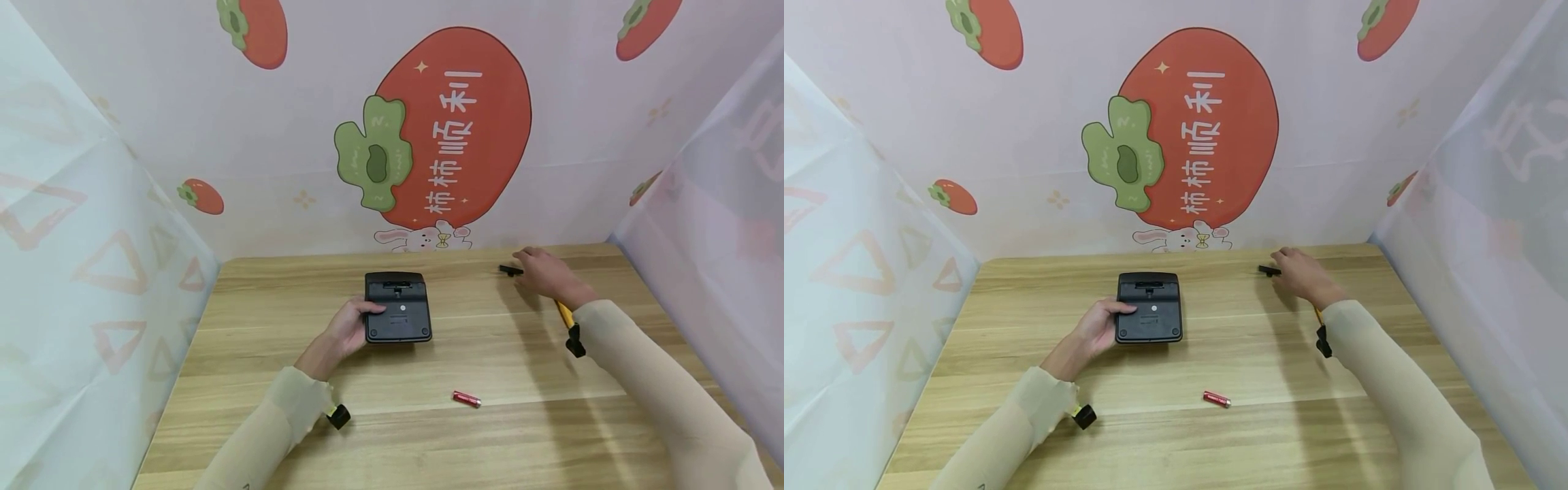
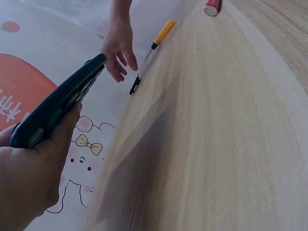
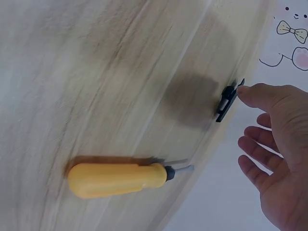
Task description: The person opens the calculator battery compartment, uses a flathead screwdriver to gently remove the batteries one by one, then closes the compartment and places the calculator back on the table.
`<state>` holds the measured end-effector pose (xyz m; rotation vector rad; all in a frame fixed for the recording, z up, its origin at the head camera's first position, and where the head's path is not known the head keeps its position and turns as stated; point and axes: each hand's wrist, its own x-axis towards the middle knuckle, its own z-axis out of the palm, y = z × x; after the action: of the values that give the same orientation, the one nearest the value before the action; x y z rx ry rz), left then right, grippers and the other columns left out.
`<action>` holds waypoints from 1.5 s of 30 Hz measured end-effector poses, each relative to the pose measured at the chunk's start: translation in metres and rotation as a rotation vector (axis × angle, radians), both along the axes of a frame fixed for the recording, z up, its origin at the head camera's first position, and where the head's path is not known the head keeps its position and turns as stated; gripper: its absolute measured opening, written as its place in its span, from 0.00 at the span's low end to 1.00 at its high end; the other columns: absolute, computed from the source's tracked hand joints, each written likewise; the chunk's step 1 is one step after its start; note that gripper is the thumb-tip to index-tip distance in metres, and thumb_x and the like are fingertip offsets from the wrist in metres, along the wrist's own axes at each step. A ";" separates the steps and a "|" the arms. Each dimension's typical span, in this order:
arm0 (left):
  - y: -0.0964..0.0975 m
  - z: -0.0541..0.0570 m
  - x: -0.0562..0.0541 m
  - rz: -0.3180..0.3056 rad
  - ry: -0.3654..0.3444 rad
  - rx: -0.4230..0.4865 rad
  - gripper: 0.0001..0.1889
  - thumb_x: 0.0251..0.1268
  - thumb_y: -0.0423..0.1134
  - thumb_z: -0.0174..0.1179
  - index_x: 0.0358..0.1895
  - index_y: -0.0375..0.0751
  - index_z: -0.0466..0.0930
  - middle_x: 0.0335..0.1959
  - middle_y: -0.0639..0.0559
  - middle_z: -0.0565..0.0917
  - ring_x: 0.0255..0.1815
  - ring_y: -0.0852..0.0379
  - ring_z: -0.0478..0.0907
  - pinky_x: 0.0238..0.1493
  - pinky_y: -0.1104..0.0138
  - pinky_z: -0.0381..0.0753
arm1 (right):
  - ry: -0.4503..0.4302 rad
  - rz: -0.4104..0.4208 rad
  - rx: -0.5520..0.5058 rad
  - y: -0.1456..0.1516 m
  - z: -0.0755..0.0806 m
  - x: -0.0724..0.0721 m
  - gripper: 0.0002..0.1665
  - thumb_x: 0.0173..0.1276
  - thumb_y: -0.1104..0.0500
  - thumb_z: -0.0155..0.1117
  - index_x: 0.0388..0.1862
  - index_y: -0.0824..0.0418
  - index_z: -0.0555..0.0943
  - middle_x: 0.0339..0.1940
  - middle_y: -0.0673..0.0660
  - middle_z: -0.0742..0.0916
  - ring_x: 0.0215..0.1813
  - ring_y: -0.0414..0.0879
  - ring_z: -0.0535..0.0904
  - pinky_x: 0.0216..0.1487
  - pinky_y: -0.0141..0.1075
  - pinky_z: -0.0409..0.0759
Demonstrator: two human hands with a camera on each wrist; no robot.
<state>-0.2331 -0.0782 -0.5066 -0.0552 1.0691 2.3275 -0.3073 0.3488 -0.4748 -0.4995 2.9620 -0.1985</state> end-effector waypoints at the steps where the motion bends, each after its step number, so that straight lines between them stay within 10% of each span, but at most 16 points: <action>1: 0.000 0.000 0.000 -0.003 0.004 -0.001 0.37 0.73 0.19 0.41 0.83 0.30 0.44 0.81 0.26 0.59 0.81 0.31 0.59 0.74 0.44 0.70 | 0.001 0.003 0.004 -0.001 0.000 -0.001 0.36 0.73 0.60 0.71 0.74 0.76 0.71 0.72 0.77 0.75 0.71 0.74 0.73 0.69 0.66 0.75; 45: 0.002 0.000 0.003 -0.014 -0.035 0.032 0.38 0.72 0.19 0.42 0.84 0.31 0.42 0.81 0.27 0.58 0.82 0.32 0.58 0.77 0.46 0.66 | 0.024 0.061 0.037 -0.013 -0.022 -0.019 0.21 0.74 0.67 0.65 0.63 0.75 0.80 0.56 0.72 0.85 0.57 0.68 0.83 0.59 0.62 0.83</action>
<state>-0.2298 -0.0760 -0.5069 -0.0758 1.0118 2.3215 -0.3267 0.3356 -0.4971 -0.5904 2.9630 -0.1323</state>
